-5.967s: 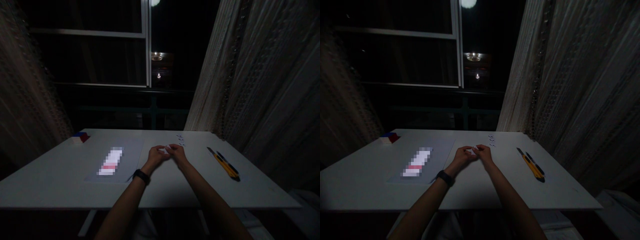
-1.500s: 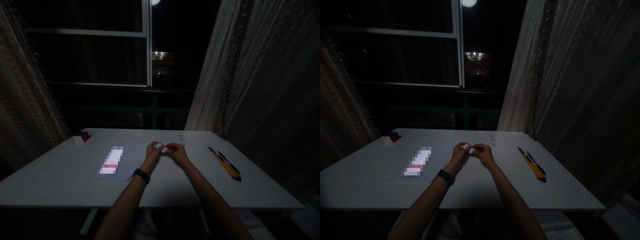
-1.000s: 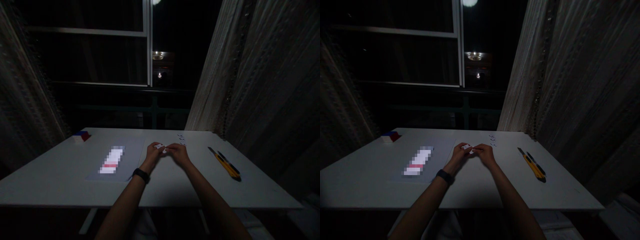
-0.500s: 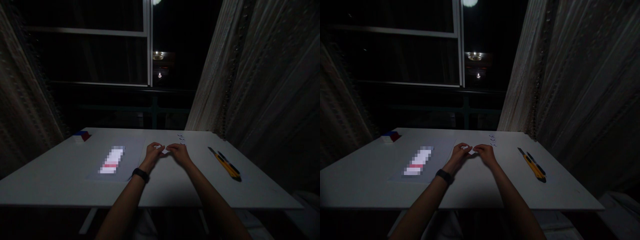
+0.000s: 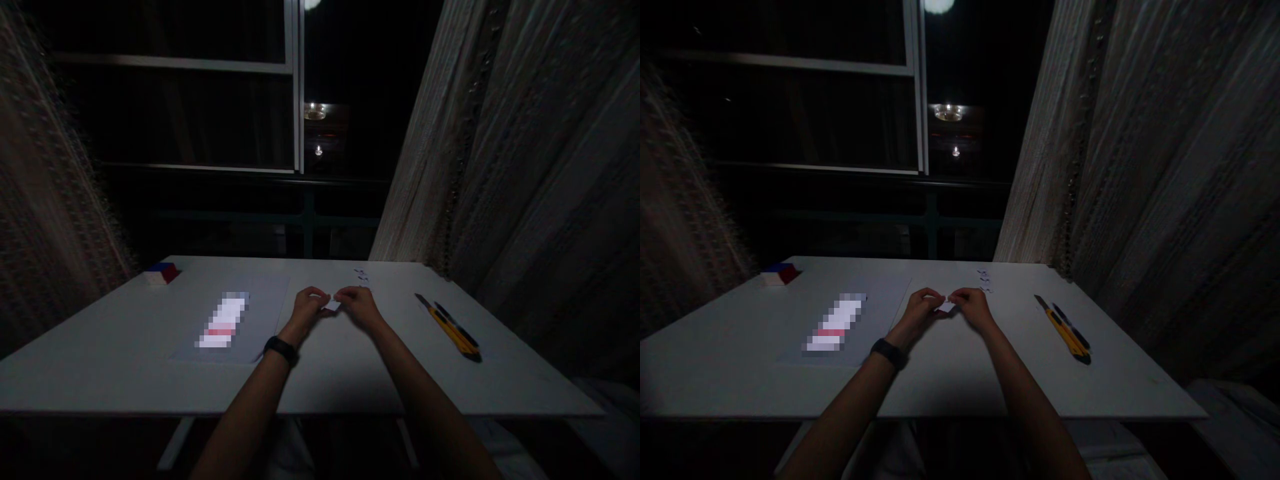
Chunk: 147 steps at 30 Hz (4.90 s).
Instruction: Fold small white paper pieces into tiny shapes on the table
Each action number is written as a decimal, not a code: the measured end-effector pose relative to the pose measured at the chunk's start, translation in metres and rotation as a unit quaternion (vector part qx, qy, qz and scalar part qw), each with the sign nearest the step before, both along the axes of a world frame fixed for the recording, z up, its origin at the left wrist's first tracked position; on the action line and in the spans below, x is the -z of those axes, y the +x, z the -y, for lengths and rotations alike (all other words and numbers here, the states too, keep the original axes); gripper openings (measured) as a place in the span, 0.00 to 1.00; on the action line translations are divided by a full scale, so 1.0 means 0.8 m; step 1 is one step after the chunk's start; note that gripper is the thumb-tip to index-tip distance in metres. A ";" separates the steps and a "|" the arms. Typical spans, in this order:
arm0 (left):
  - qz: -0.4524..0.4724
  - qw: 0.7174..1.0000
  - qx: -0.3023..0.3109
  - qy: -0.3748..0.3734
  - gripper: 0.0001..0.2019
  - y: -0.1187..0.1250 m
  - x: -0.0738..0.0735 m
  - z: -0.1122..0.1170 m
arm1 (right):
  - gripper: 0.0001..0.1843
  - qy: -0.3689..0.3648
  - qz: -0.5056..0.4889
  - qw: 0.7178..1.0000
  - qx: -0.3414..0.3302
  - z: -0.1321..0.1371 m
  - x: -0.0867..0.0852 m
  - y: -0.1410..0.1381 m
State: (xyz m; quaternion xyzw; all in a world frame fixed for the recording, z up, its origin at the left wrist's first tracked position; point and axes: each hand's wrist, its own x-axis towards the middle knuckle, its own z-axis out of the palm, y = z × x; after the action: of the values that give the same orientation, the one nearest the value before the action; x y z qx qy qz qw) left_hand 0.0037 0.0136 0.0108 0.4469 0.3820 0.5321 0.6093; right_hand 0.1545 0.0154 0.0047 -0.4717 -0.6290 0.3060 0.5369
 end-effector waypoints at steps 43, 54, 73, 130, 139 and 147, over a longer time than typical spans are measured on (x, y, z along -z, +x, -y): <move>-0.140 0.973 -0.049 0.179 0.12 0.005 0.012 -0.001 | 0.03 -0.047 -0.069 0.993 0.080 -0.007 0.003 -0.008; -0.200 0.947 -0.078 0.237 0.08 0.005 0.004 0.005 | 0.07 -0.007 -0.044 0.994 0.099 -0.001 -0.001 -0.008; -0.190 0.948 -0.121 0.226 0.06 0.005 -0.002 0.006 | 0.07 0.008 -0.085 0.995 0.053 0.002 -0.010 -0.008; -0.054 0.995 0.007 0.081 0.20 -0.002 0.001 0.001 | 0.17 0.049 0.116 0.992 0.031 0.014 -0.008 -0.010; -0.098 0.989 0.037 0.107 0.20 -0.002 0.017 -0.014 | 0.10 0.043 0.199 0.979 -0.011 0.016 -0.009 -0.003; -0.123 0.983 0.063 0.120 0.20 -0.006 0.030 -0.025 | 0.07 0.046 0.262 0.964 0.008 0.016 -0.008 -0.003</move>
State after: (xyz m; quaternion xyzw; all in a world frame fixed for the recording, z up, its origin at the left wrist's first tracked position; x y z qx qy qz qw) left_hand -0.0015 0.0340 -0.0130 0.6019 0.3580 0.4755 0.5323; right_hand 0.1522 0.0027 0.0115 -0.5155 -0.7572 0.1379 0.3767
